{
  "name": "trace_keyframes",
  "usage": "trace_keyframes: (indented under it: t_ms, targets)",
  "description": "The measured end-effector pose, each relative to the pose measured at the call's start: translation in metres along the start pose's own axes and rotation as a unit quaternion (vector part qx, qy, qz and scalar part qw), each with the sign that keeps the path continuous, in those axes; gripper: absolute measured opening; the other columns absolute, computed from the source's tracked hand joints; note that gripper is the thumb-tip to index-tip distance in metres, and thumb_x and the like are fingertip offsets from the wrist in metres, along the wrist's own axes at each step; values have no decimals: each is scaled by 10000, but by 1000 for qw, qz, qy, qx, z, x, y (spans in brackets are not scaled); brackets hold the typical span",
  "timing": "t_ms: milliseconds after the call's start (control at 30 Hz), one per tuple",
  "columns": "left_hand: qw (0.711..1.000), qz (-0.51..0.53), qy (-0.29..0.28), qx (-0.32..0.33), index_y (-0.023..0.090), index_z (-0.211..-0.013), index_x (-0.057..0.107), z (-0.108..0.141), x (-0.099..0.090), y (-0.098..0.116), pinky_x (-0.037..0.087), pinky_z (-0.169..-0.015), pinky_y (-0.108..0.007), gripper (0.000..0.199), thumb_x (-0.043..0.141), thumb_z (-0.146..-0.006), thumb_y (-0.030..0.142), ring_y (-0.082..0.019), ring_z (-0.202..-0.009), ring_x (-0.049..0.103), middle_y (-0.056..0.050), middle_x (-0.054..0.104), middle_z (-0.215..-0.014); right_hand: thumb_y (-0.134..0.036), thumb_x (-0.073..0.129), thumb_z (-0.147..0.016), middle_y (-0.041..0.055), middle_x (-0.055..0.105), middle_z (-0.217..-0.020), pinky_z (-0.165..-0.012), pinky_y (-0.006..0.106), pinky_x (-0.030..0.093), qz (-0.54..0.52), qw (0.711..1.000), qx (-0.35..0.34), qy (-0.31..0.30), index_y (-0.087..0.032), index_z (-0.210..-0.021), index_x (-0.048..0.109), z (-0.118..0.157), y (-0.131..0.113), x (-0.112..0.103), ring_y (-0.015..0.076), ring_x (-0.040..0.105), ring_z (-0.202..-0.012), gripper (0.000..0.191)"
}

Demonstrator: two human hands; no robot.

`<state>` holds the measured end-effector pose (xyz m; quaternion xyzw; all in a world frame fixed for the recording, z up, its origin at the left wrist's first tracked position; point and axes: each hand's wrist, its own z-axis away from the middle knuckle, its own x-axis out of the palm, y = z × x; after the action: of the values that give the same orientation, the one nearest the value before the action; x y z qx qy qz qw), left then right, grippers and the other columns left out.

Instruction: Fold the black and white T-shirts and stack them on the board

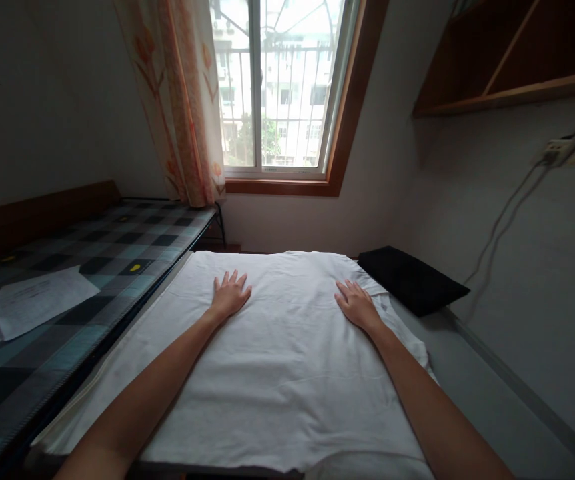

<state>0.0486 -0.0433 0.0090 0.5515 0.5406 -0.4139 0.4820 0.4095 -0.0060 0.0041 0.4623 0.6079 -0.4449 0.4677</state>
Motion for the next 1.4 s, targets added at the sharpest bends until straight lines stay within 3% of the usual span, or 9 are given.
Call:
trace_keyframes:
  t_ms: [467, 1400]
  targets:
    - [1000, -11, 5, 0, 263, -1402, 455, 0, 0, 1, 230, -1095, -598, 531, 336, -935, 485, -347, -1394, 298, -102, 379, -1512, -368, 363, -956, 118, 425, -1480, -1107, 428, 277, -2, 1000, -10, 23, -198, -1409, 481, 1, 1, 2, 291, 348, -1375, 498]
    - [1000, -6, 2, -1, 255, -1402, 458, -1, 1, 0, 224, -1093, -608, 537, 326, -934, 483, -353, -1395, 296, -111, 376, -1513, -378, 361, -955, 122, 403, -1494, -1115, 426, 259, -9, 1000, -1, 5, -198, -1423, 464, 0, 0, 0, 294, 325, -1389, 512]
